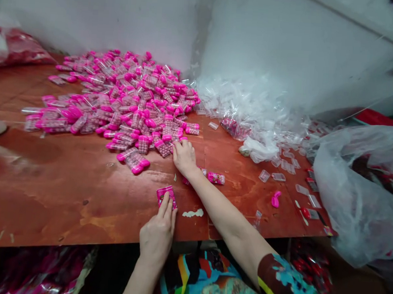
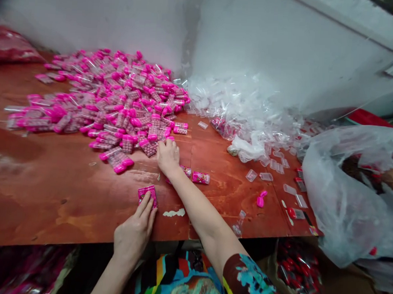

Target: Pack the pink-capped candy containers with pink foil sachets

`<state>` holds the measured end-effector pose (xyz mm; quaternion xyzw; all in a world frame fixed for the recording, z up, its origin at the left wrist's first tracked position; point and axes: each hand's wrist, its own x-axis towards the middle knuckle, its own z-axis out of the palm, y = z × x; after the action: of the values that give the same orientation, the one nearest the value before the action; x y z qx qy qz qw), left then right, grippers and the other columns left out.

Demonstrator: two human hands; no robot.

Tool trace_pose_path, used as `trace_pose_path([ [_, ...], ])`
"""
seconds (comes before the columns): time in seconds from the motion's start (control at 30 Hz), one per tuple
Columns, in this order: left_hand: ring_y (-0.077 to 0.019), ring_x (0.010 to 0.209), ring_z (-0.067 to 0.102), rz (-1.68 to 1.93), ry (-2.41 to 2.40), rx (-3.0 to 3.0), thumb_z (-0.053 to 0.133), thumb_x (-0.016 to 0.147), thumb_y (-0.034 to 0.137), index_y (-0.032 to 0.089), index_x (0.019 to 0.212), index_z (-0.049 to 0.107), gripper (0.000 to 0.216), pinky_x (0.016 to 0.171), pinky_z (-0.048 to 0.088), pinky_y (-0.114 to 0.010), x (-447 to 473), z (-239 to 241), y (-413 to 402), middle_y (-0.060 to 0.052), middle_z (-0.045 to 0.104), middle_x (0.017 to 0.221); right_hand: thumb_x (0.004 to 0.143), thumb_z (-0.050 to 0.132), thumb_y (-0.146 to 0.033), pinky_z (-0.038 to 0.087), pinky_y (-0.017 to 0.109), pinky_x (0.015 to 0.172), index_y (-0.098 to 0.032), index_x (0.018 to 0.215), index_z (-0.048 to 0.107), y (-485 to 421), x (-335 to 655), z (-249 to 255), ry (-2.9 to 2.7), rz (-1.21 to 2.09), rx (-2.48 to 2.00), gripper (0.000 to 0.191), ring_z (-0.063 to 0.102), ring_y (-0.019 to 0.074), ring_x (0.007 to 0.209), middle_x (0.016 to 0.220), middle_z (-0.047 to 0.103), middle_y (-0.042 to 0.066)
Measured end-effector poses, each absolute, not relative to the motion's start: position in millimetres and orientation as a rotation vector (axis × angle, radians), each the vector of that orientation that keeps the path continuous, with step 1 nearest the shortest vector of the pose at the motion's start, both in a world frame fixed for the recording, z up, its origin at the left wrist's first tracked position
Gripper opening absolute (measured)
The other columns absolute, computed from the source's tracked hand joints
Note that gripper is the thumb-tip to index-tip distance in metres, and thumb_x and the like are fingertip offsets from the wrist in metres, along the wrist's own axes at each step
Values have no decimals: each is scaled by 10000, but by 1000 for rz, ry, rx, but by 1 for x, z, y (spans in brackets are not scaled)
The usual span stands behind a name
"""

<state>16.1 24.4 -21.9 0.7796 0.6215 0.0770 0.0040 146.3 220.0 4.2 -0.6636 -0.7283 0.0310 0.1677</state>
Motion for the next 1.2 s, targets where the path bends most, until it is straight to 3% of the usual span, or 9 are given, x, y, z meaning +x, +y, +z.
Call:
trace_pose_path([
  [0.13, -194, 625, 716, 333, 1928, 2419, 373, 1019, 279, 195, 1378, 650, 461, 477, 504, -307, 12, -16, 27, -99, 579, 1431, 1027, 442, -290, 432, 433, 980, -124, 1278, 584, 223, 137, 5, -2195, 114, -1981, 333, 509, 306, 1202, 1285, 593, 191],
  [0.27, -218, 718, 744, 418, 1866, 2347, 427, 1011, 328, 225, 1220, 752, 400, 540, 529, -302, 5, -8, 28, -82, 656, 1355, 1027, 455, -375, 423, 442, 965, -108, 1173, 627, 189, 129, 6, -2323, 196, -1926, 349, 577, 303, 1113, 1173, 666, 182],
  [0.37, -235, 778, 746, 390, 1838, 2343, 395, 1019, 303, 208, 1276, 724, 428, 580, 537, -323, 1, -5, 28, -95, 623, 1401, 1060, 361, -396, 427, 444, 926, -139, 1185, 650, 167, 135, 11, -2402, 271, -1837, 406, 613, 298, 1048, 1106, 704, 143],
  [0.53, -241, 683, 713, 217, 1859, 2357, 361, 987, 185, 190, 1446, 584, 510, 504, 489, -366, 1, -9, 23, -107, 521, 1498, 1045, 380, -204, 410, 387, 933, -240, 1412, 553, 161, 153, 17, -2601, 244, -1504, 407, 544, 263, 1157, 1327, 612, 99],
  [0.7, -257, 741, 730, 312, 1904, 2311, 371, 1002, 235, 200, 1320, 698, 457, 554, 506, -375, 4, -11, 22, -69, 577, 1448, 1049, 410, -254, 398, 428, 972, -245, 1451, 506, 156, 142, 15, -2848, 167, -1154, 413, 442, 301, 1264, 1513, 463, 96],
  [0.8, -267, 807, 737, 368, 1912, 2300, 375, 1001, 242, 203, 1268, 730, 446, 595, 510, -374, 6, -13, 21, -74, 600, 1426, 1035, 448, -253, 411, 460, 960, -145, 1332, 577, 154, 128, 15, -2845, 149, -1240, 341, 438, 328, 1261, 1435, 529, 144],
  [0.97, -250, 737, 724, 350, 1951, 2350, 371, 968, 201, 206, 1442, 593, 523, 570, 481, -368, 10, -17, 19, -95, 565, 1465, 994, 523, -212, 390, 487, 1005, -100, 1309, 549, 156, 124, 14, -2751, 225, -1294, 335, 498, 324, 1201, 1260, 613, 165],
  [1.1, -233, 706, 716, 368, 1985, 2320, 377, 967, 218, 215, 1398, 635, 502, 559, 461, -355, 12, -20, 17, -93, 594, 1438, 949, 594, -240, 449, 398, 953, -119, 1270, 533, 141, 144, 18, -2387, 480, -1418, 348, 562, 254, 1114, 1261, 558, 143],
  [1.2, -232, 755, 722, 432, 1973, 2323, 375, 984, 236, 218, 1320, 696, 465, 587, 459, -348, 11, -26, 16, -77, 614, 1418, 931, 613, -347, 493, 339, 857, -164, 1105, 530, 115, 161, 17, -1933, 758, -1412, 265, 612, 187, 949, 1088, 611, 72],
])
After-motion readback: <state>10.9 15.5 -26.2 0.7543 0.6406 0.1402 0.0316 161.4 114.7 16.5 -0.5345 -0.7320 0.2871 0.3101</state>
